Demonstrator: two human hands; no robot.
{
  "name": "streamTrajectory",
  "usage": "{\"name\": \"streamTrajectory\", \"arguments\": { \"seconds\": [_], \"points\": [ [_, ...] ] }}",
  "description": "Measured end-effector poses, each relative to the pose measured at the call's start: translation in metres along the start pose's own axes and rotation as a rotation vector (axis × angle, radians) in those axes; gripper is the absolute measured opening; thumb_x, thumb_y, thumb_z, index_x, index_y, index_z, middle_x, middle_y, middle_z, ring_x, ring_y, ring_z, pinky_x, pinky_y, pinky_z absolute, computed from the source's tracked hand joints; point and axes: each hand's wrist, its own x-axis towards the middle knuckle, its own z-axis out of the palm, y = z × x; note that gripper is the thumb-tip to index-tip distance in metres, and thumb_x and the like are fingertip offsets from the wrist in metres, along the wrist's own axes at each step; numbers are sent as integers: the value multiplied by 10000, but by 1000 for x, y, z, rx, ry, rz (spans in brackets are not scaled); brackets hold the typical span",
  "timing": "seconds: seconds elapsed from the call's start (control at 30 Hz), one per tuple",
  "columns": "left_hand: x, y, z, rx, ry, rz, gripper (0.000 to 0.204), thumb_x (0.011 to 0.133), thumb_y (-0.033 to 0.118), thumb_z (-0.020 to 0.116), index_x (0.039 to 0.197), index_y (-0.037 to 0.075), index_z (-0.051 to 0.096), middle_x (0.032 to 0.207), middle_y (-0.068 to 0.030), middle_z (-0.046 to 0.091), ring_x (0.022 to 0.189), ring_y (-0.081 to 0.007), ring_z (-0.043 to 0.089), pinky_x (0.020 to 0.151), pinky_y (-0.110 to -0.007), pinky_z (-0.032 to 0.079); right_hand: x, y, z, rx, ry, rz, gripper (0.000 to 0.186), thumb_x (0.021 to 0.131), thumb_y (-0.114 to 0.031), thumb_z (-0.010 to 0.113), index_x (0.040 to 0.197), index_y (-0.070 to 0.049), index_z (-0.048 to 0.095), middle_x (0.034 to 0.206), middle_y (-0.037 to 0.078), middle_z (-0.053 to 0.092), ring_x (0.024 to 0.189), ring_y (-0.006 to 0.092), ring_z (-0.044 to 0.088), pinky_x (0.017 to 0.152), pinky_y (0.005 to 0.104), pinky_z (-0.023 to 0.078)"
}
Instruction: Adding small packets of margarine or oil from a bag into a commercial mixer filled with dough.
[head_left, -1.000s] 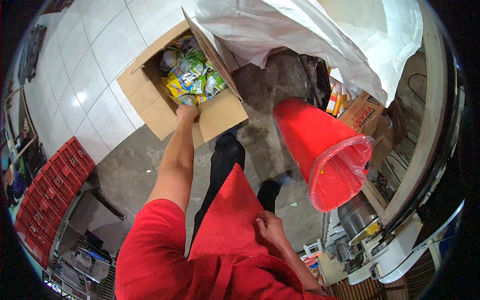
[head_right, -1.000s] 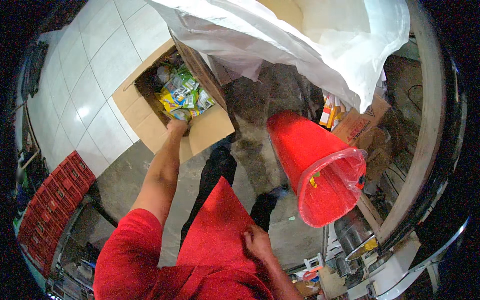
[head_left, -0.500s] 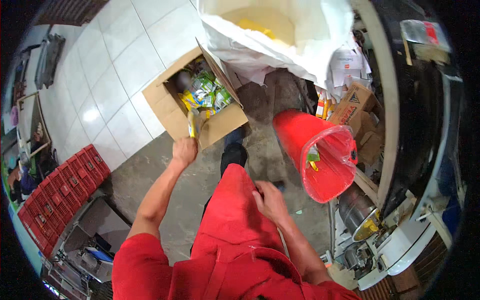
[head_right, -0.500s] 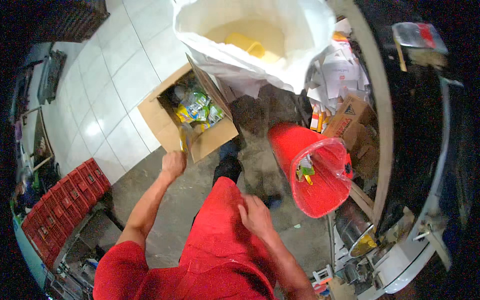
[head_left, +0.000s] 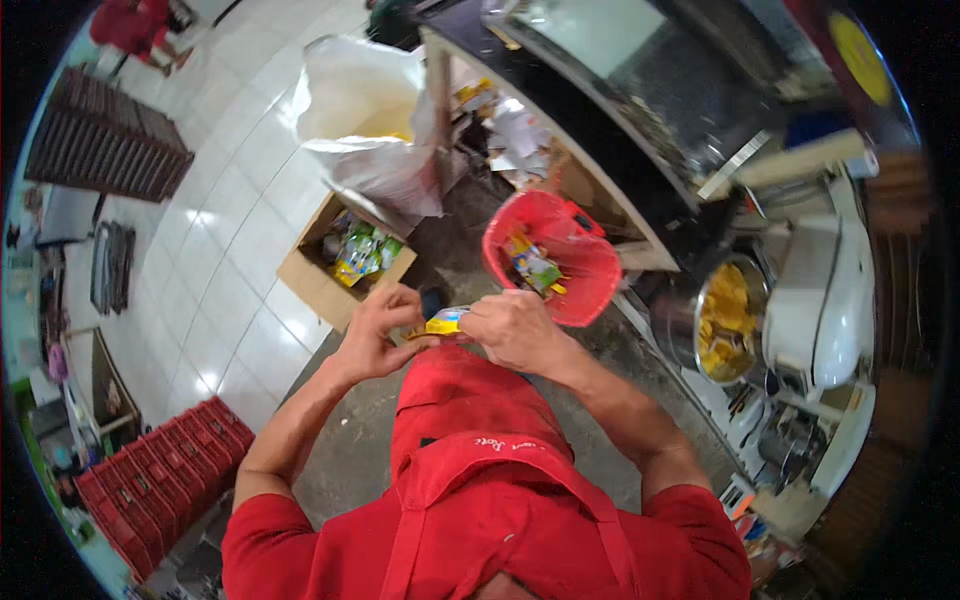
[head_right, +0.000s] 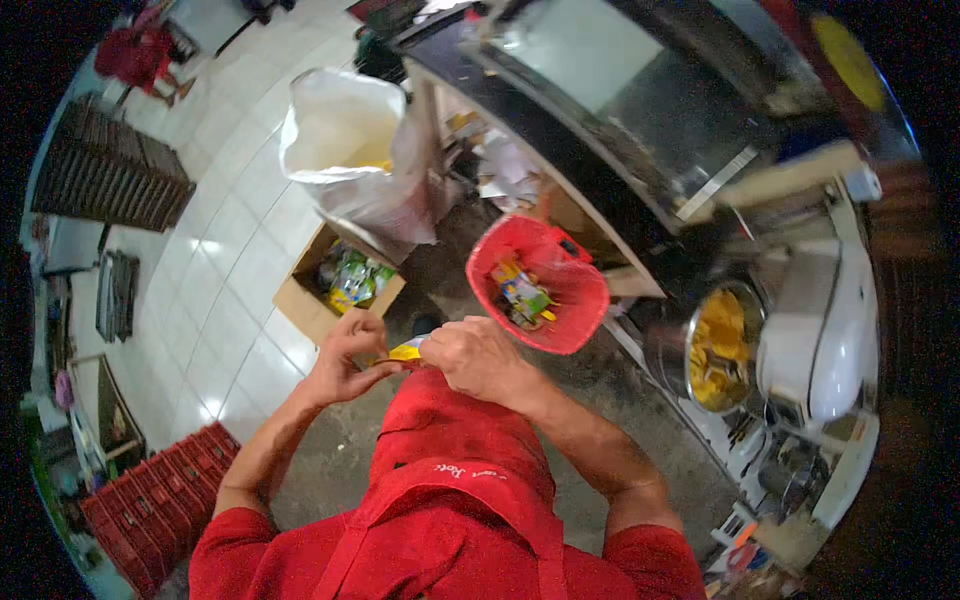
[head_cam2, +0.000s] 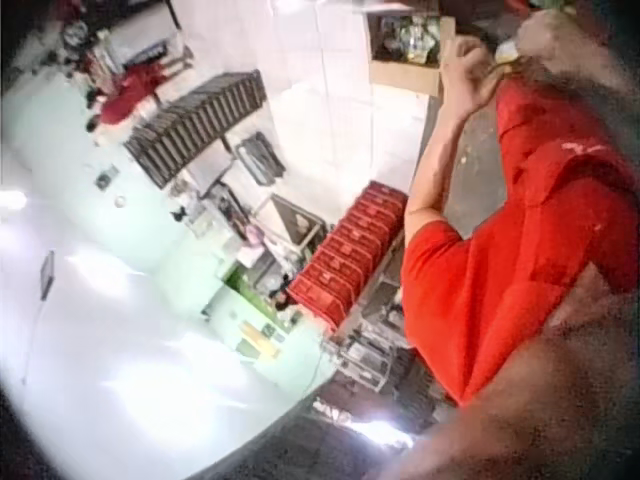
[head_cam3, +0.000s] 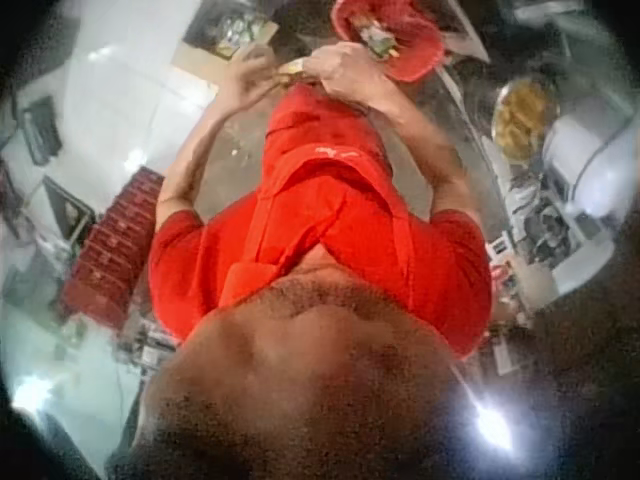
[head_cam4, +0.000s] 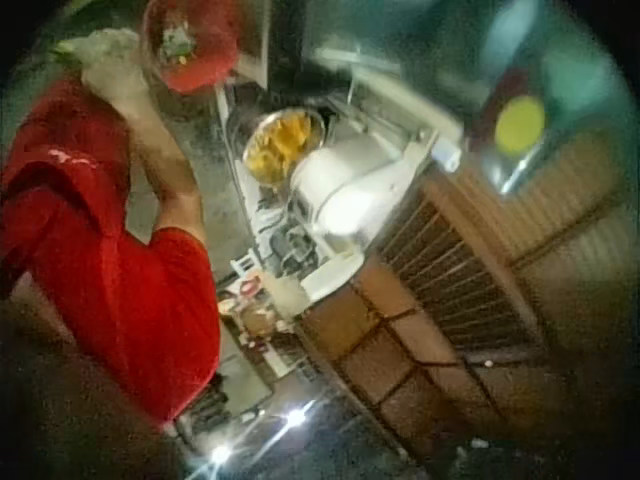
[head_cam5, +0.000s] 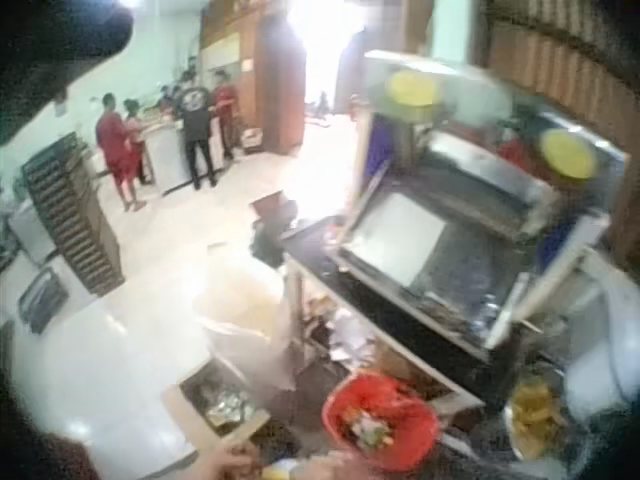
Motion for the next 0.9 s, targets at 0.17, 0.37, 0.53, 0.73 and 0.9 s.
{"name": "streamTrajectory", "arguments": {
  "seconds": [0.17, 0.37, 0.53, 0.73, 0.9],
  "points": [
    [44, 110, 76, -899, 184, 185, 164, 899, 94, 666, 1024, -5, 707, 1023, -107, 701, 1056, -234, 636, 1002, -370, 447, -107, -34, -123, 70, 141, 90, 120, 795, -163, 694, 790, -80, 608, 757, 97, 628, 718, 316, 658, 606, 458, 496],
    [101, 214, 141, -987, 344, 27, 86, 930, 27, 669, 997, -18, 702, 939, -42, 695, 845, -97, 618, 771, -250, 489, -186, -63, -206, -3, 336, 395, 198, 835, -226, 735, 858, -41, 668, 758, 141, 644, 705, 359, 640, 608, 433, 491],
    [115, 241, 151, -1212, 374, 103, 113, 900, 49, 721, 997, -7, 706, 962, -50, 699, 872, -104, 636, 793, -258, 513, -210, -70, -227, -146, 332, 359, 144, 820, -191, 733, 859, -62, 684, 748, 136, 645, 703, 339, 645, 618, 418, 497],
    [115, 227, 120, -1190, 2, 155, 245, 957, 195, 685, 1099, -4, 686, 1045, -50, 683, 906, -120, 634, 802, -268, 508, -192, -70, -233, -118, 388, 214, 155, 798, -209, 725, 802, -75, 647, 736, 108, 643, 724, 320, 666, 626, 427, 518],
    [114, 200, 105, -999, 137, 91, 209, 980, 138, 641, 1087, -39, 675, 944, -15, 671, 872, -82, 606, 776, -234, 478, -183, -54, -234, -206, 359, 258, 176, 802, -209, 750, 780, -69, 646, 709, 103, 629, 672, 310, 646, 604, 413, 502]
  ]
}}
